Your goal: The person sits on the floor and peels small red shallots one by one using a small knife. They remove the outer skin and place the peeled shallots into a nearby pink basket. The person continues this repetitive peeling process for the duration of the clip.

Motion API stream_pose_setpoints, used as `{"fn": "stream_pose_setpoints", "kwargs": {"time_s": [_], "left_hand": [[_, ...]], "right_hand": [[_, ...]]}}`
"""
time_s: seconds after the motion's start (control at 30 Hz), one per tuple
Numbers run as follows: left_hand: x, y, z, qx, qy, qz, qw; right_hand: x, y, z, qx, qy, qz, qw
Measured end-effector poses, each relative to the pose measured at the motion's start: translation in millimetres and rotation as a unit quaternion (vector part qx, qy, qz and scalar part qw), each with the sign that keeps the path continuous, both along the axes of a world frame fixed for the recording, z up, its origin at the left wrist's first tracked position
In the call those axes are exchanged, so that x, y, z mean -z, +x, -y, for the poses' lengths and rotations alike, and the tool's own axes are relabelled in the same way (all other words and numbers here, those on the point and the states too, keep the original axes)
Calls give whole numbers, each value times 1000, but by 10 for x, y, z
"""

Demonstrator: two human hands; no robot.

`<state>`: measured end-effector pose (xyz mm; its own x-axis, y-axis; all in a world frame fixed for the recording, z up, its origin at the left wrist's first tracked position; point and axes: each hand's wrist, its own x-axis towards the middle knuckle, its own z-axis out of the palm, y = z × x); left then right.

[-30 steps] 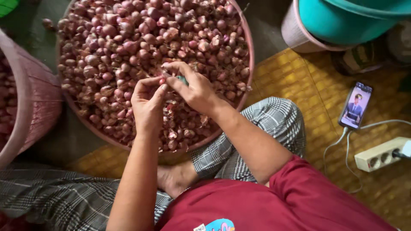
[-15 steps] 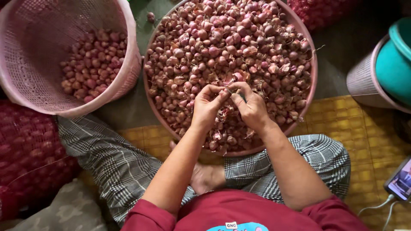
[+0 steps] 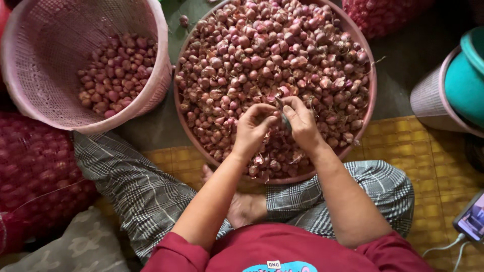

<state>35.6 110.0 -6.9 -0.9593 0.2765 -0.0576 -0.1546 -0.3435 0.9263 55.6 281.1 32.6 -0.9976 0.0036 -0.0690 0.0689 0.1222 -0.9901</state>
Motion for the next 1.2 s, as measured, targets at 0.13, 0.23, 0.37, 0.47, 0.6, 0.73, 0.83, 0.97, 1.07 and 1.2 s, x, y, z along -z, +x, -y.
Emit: {"fn": "stream_pose_setpoints", "kwargs": {"time_s": [0.13, 0.23, 0.37, 0.47, 0.6, 0.73, 0.83, 0.97, 1.07, 1.2], "left_hand": [[34, -54, 85, -31, 117, 68, 990], [141, -72, 124, -21, 164, 152, 974], [299, -64, 62, 21, 234, 158, 959], [329, -29, 41, 39, 236, 168, 956], [213, -283, 111, 19, 257, 147, 955], [56, -900, 269, -141, -194, -142, 960], [-23, -1127, 378, -163, -527, -334, 764], [-144, -1154, 420, -133, -580, -359, 720], [-207, -929, 433, -132, -479, -260, 828], [-194, -488, 309, -47, -242, -41, 968]], "right_hand": [[-121, -16, -19, -40, -29, -24, 998], [-138, 27, 9, -78, 29, -23, 996], [-50, 45, 43, -69, 76, -49, 993], [24, 31, 62, -50, 11, -41, 998], [15, -10, 41, -17, 21, -34, 999], [-44, -32, 37, 6, 80, -18, 997], [-61, -52, 43, 0, 84, -53, 995], [-69, -64, 37, 27, 70, -4, 997], [-95, -59, 66, 39, 44, -62, 996], [-131, -26, 183, 44, -21, -57, 997]]}}
